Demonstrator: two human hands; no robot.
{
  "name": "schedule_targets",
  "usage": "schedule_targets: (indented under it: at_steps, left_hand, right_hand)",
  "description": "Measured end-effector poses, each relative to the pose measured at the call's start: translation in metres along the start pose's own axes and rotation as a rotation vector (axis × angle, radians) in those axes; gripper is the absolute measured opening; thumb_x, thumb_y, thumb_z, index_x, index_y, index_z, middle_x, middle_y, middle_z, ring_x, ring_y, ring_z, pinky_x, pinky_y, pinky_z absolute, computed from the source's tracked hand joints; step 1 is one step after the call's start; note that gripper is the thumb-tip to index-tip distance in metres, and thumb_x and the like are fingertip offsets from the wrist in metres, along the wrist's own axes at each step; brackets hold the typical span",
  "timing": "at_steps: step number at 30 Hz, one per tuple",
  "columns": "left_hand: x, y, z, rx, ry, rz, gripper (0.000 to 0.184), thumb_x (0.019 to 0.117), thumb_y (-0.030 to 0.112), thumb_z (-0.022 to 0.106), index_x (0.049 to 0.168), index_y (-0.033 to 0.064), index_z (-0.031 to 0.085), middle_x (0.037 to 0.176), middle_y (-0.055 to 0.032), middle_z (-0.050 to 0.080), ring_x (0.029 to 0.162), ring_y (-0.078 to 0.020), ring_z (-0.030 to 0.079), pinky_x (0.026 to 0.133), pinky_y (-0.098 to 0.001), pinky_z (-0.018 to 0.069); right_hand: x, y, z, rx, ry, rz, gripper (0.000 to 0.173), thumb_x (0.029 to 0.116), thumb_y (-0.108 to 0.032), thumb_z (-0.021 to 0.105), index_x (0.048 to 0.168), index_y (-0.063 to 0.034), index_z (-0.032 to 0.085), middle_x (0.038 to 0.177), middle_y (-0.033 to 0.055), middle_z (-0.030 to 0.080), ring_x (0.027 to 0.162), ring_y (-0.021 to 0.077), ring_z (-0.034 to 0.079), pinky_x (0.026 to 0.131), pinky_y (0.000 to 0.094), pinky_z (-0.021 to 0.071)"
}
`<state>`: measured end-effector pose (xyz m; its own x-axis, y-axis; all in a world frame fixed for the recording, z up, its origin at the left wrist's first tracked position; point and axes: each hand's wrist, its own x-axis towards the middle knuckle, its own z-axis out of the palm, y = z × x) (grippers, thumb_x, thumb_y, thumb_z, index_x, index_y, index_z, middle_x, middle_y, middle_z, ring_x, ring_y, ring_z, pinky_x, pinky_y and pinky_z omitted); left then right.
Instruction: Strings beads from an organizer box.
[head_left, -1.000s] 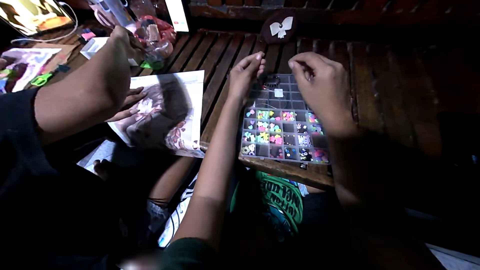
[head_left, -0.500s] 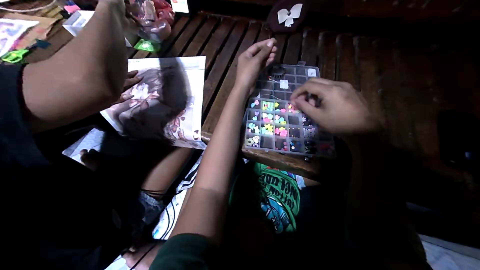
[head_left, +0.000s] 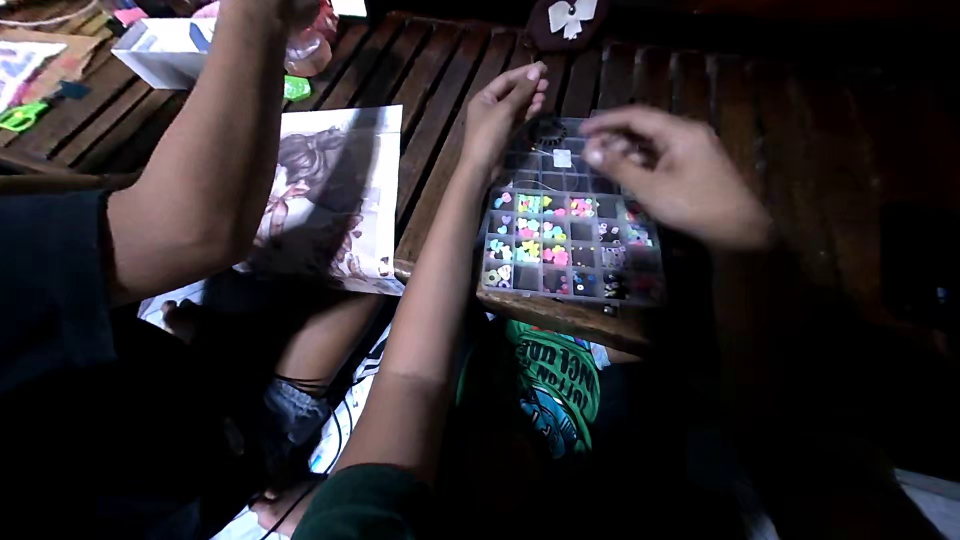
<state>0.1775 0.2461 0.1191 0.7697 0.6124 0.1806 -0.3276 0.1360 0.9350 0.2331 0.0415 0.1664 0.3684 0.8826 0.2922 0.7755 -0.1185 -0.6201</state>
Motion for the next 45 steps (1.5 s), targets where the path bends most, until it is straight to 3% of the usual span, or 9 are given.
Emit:
schedule_targets:
  at_steps: [3, 6, 8, 10, 12, 14, 21, 33, 45]
  left_hand:
    - [0.000, 0.001, 0.000, -0.015, -0.033, 0.017, 0.021, 0.1070, 0.009, 0.051, 0.120, -0.0036, 0.061, 0.096, -0.0027, 0.065, 0.082, -0.0066, 0.063, 0.079, -0.0221, 0.0549]
    - [-0.004, 0.010, 0.004, -0.037, -0.099, -0.013, 0.019, 0.1075, 0.009, 0.049, 0.119, -0.0029, 0.060, 0.095, -0.0028, 0.066, 0.084, -0.0069, 0.065, 0.083, -0.0225, 0.0557]
    - [-0.007, 0.012, 0.005, -0.040, -0.158, -0.030, 0.020, 0.1077, 0.007, 0.047, 0.121, -0.0036, 0.058, 0.098, -0.0031, 0.067, 0.087, -0.0071, 0.067, 0.085, -0.0228, 0.0563]
    - [-0.008, 0.012, 0.006, -0.045, -0.190, -0.028, 0.019, 0.1079, 0.007, 0.047, 0.119, -0.0022, 0.058, 0.098, -0.0025, 0.067, 0.088, -0.0071, 0.067, 0.086, -0.0232, 0.0566]
    - [-0.007, 0.012, 0.006, -0.054, -0.176, -0.021, 0.018, 0.1080, 0.007, 0.047, 0.119, -0.0020, 0.058, 0.098, -0.0021, 0.067, 0.089, -0.0071, 0.068, 0.087, -0.0233, 0.0571]
    - [-0.007, 0.012, 0.004, -0.065, -0.140, -0.015, 0.018, 0.1080, 0.007, 0.047, 0.119, -0.0021, 0.058, 0.097, -0.0022, 0.067, 0.088, -0.0069, 0.067, 0.087, -0.0229, 0.0565]
    - [-0.005, 0.008, 0.000, -0.066, -0.096, -0.002, 0.020, 0.1079, 0.008, 0.047, 0.120, -0.0019, 0.059, 0.099, -0.0022, 0.067, 0.090, -0.0069, 0.067, 0.088, -0.0233, 0.0561]
    - [0.000, 0.008, -0.007, -0.167, 0.043, 0.073, 0.016, 0.1067, 0.006, 0.050, 0.117, -0.0016, 0.060, 0.098, -0.0035, 0.067, 0.089, -0.0082, 0.068, 0.087, -0.0236, 0.0568]
    - [-0.001, 0.010, -0.007, -0.130, 0.026, 0.082, 0.021, 0.1077, 0.008, 0.049, 0.122, -0.0038, 0.057, 0.102, -0.0053, 0.065, 0.092, -0.0089, 0.067, 0.089, -0.0242, 0.0557]
  right_hand:
    - [0.038, 0.019, 0.005, 0.156, 0.083, 0.069, 0.044, 0.1039, -0.014, 0.056, 0.145, -0.0011, 0.047, 0.133, 0.0155, 0.060, 0.114, 0.0159, 0.063, 0.092, 0.0302, 0.0536]
    - [0.051, 0.036, 0.019, 0.223, 0.082, 0.074, 0.056, 0.1019, -0.013, 0.061, 0.151, 0.0011, 0.040, 0.142, 0.0177, 0.057, 0.128, 0.0190, 0.058, 0.105, 0.0309, 0.0483]
    - [0.044, 0.033, 0.027, 0.348, 0.022, 0.124, 0.051, 0.1043, -0.017, 0.059, 0.150, 0.0013, 0.042, 0.136, 0.0132, 0.061, 0.122, 0.0088, 0.060, 0.104, 0.0238, 0.0480]
    - [0.040, 0.035, 0.033, 0.454, 0.020, 0.150, 0.034, 0.1070, -0.018, 0.053, 0.135, 0.0008, 0.054, 0.115, 0.0046, 0.070, 0.104, 0.0017, 0.065, 0.095, 0.0218, 0.0513]
    - [0.039, 0.041, 0.033, 0.548, 0.034, 0.157, 0.027, 0.1095, -0.018, 0.047, 0.124, -0.0006, 0.061, 0.101, -0.0004, 0.072, 0.093, 0.0031, 0.068, 0.090, 0.0241, 0.0551]
    - [0.038, 0.044, 0.031, 0.638, 0.043, 0.188, 0.031, 0.1112, -0.020, 0.041, 0.122, -0.0008, 0.064, 0.096, -0.0002, 0.073, 0.090, 0.0080, 0.071, 0.089, 0.0281, 0.0579]
    - [0.036, 0.042, 0.024, 0.761, 0.048, 0.270, 0.040, 0.1130, -0.025, 0.035, 0.118, -0.0013, 0.066, 0.096, 0.0008, 0.074, 0.090, 0.0109, 0.072, 0.088, 0.0301, 0.0593]
    - [0.033, 0.040, 0.027, 0.819, -0.033, 0.255, 0.024, 0.1066, -0.004, 0.047, 0.122, 0.0001, 0.065, 0.100, 0.0024, 0.074, 0.095, 0.0126, 0.073, 0.092, 0.0305, 0.0600]
    - [0.035, 0.041, 0.028, 0.765, -0.001, 0.292, 0.021, 0.1032, -0.005, 0.056, 0.124, -0.0040, 0.062, 0.100, -0.0003, 0.072, 0.089, 0.0078, 0.071, 0.085, 0.0256, 0.0600]
